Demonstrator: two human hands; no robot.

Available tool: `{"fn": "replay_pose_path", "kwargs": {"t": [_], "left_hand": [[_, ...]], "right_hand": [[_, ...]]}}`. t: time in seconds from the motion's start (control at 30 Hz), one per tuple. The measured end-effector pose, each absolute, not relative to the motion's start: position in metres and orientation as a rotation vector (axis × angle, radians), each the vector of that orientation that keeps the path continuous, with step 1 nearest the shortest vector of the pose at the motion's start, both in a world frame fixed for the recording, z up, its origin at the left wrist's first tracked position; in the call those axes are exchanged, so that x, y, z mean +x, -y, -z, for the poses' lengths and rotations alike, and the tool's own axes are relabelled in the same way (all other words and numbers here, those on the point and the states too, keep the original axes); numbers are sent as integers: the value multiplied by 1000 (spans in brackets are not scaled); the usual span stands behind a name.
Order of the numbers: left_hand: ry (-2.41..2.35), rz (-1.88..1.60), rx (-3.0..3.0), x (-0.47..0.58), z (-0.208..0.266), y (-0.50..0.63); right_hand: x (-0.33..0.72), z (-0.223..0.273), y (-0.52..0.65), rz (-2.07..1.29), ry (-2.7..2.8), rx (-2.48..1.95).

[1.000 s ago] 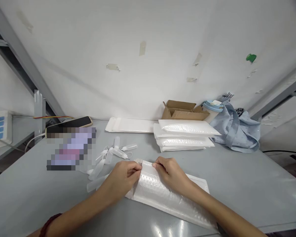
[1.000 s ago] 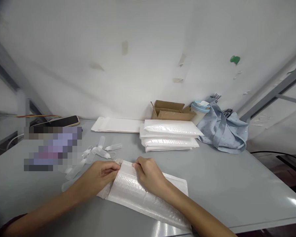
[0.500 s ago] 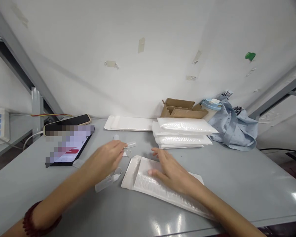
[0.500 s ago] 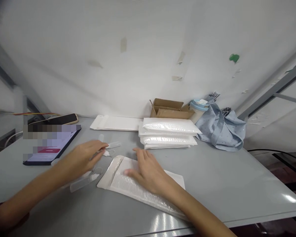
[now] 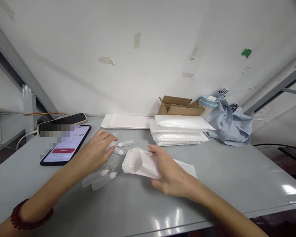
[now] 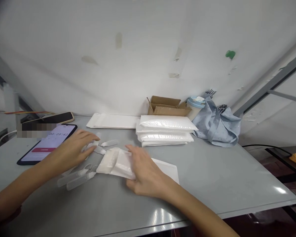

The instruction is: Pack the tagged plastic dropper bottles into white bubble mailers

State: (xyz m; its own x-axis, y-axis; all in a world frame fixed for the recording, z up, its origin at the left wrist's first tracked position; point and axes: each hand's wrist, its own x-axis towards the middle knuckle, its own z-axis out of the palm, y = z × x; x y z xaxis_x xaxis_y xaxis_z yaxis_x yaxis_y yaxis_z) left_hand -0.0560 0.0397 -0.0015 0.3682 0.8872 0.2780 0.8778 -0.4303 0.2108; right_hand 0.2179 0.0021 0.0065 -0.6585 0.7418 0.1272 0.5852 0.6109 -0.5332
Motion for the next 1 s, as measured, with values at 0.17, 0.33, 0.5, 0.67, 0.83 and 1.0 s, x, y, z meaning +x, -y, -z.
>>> {"fn": "replay_pose_path", "kwargs": {"t": [0.17, 0.33, 0.5, 0.67, 0.83, 1.0], "left_hand": [[-2034, -853, 2395, -55, -18, -36], [-2139, -865, 2270, -62, -27, -37], [-2269, -685, 2246, -72, -30, -44], [-2083, -443, 2203, -86, -32, -48], [-2020, -259, 2128, -97, -22, -50], [-2050, -254, 2118, -101, -15, -50]], "right_hand": [[228, -17, -6, -286, 2283, -690], [229, -13, -13, -63, 2177, -500], [231, -9, -22, -9, 2104, -483], [232, -7, -25, 18, 2150, -534], [232, -6, -27, 7, 2202, -559], [230, -4, -27, -18, 2277, -680]]}}
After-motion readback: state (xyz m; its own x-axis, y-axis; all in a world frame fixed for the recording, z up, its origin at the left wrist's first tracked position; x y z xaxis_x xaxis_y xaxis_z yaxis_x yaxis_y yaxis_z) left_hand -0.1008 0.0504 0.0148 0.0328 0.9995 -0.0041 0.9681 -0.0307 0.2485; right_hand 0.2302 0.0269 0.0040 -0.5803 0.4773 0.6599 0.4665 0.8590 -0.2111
